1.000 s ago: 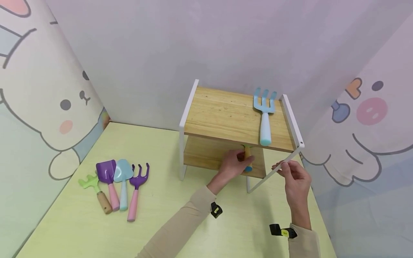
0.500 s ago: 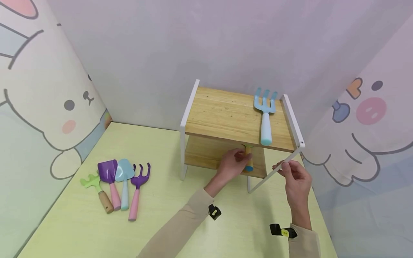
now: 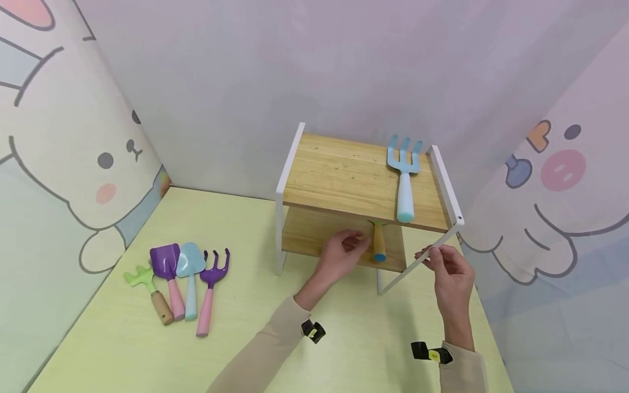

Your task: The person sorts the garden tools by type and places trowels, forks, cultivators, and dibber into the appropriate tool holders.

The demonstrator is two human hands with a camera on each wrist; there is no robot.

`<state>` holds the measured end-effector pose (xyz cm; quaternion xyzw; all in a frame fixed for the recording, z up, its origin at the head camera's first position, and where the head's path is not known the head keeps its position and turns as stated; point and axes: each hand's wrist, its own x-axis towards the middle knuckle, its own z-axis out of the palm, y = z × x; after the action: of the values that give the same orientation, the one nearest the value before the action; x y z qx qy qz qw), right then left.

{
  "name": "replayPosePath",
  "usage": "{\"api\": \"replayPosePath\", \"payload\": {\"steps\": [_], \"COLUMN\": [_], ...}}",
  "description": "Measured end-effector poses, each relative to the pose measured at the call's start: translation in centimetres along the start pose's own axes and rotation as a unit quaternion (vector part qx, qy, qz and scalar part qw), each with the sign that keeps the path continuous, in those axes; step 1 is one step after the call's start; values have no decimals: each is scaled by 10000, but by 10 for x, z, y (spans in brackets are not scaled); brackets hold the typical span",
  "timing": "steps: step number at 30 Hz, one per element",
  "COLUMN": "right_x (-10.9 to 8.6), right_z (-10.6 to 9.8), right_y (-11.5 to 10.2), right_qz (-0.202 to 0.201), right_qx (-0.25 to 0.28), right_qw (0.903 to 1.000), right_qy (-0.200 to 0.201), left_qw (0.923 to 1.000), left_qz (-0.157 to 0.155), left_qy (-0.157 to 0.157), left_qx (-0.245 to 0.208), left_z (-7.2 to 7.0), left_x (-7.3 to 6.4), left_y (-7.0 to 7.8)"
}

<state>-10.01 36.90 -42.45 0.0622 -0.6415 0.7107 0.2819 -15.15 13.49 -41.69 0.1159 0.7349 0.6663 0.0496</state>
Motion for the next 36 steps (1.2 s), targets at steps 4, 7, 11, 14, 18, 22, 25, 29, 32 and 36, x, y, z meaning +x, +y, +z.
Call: {"api": "replayPosePath", "payload": {"steps": [4,7,11,14,18,22,25,29,32,36], "right_x": [0,0,0,1,1,0,0,0,-1,-1], "right_z": [0,-1,-1,-1,-2,-1,-1,-2,-2,-1], "right_y": [-1,-1,-1,0,1,1,1,2,1,0], "right_qz": [-29,-12,35,-19,-27,65,60,8,14,56], "right_qx": [-57,-125,-229,-155,-145,-265,-254,-163,-197,-302], "right_qw": [10000,9999,9997,9999,9999,9996,9996,9999,9998,9995], "right_qy": [-49,-46,10,-40,-28,78,87,49,51,90], "left_qw": [9998,9994,9986,9986,9986,9978,9970,9963,9959,9951], "left_qz": [109,206,418,472,443,573,718,842,884,957], "left_qy": [15,25,29,33,52,97,143,166,188,242], "left_qx": [-165,-290,-317,-250,-276,-327,-265,-85,39,109], "left_z": [-6,-10,-16,-21,-27,-32,-36,-42,-46,-52], "left_x": [-4,-8,-12,-16,-21,-27,-32,-38,-43,-50], "left_y": [0,0,-1,-2,-4,-6,-7,-10,-10,-10]}}
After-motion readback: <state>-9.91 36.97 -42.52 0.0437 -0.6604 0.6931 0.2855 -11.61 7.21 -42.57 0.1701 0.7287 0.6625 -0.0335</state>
